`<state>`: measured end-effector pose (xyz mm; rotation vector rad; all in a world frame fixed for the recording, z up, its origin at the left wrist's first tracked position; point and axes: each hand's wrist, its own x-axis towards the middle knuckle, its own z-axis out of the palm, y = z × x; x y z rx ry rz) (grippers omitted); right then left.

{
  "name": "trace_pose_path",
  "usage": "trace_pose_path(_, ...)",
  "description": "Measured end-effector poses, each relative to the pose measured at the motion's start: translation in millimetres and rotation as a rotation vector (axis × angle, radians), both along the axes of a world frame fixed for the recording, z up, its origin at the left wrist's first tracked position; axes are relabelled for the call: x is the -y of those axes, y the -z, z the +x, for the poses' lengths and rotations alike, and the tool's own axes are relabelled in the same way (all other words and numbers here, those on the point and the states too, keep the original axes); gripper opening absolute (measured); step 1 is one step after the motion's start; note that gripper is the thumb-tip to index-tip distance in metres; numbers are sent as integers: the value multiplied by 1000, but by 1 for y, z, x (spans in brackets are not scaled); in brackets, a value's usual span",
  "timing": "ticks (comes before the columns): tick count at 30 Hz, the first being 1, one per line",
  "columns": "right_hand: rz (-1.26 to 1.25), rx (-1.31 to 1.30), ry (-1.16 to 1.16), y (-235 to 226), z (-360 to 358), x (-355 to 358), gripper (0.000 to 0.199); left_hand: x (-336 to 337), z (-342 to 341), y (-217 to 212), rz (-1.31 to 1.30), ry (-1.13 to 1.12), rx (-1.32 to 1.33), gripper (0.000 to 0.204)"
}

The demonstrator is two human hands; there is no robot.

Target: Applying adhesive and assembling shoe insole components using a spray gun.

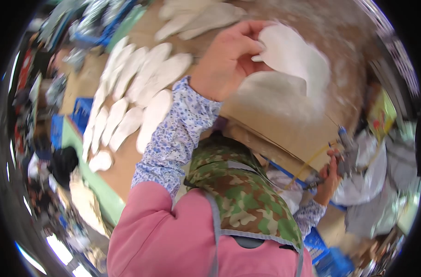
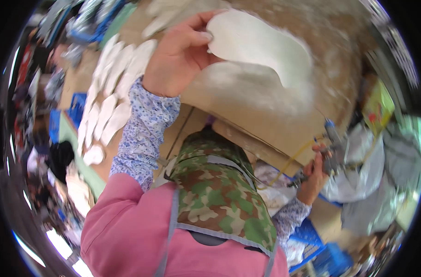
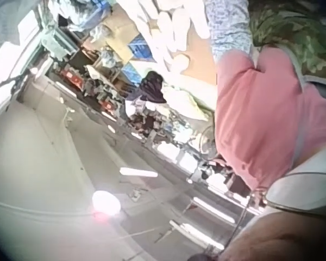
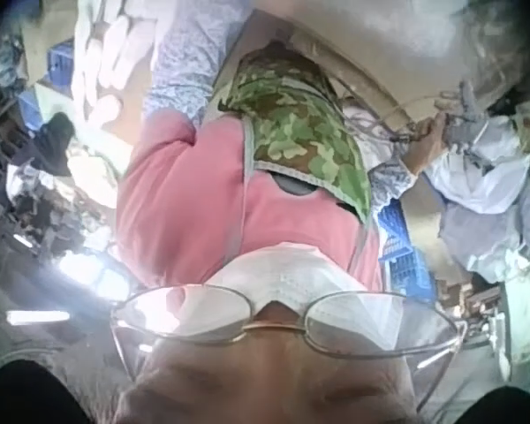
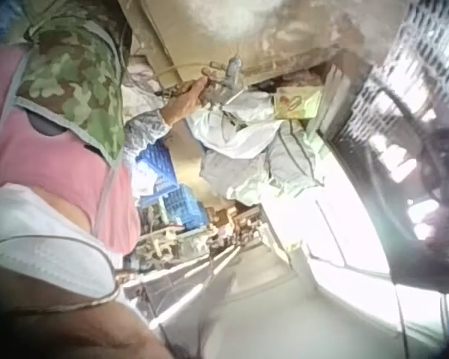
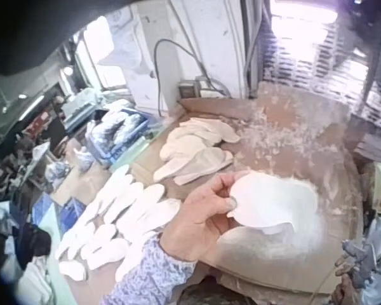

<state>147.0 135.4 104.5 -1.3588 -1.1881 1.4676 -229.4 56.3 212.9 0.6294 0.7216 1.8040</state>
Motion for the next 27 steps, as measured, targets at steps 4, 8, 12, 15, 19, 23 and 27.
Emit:
trace_pose_path(4,-4,2,-128,-4,-21,12,33,94,-29,-23,-205,-132,-141,51)
trace_pose_path(8,12,-28,-280,-11,-49,34,32,217,-43,-31,-230,-320,-86,55)
trace_pose_path(12,25,19,-407,-16,-79,61,31,346,-48,-40,-303,-541,-124,52)
trace_pose_path(15,72,66,-465,-28,-94,75,30,421,-37,-52,-306,-707,-111,54)
trace_pose_path(19,58,70,-526,-36,-123,107,31,508,-29,-57,-389,-857,-78,54)
trace_pose_path(23,103,149,-613,-41,-156,147,32,572,-25,-51,-459,-902,-59,54)
trace_pose_path(27,143,241,-642,-49,-180,172,33,603,-19,-40,-495,-886,0,53)
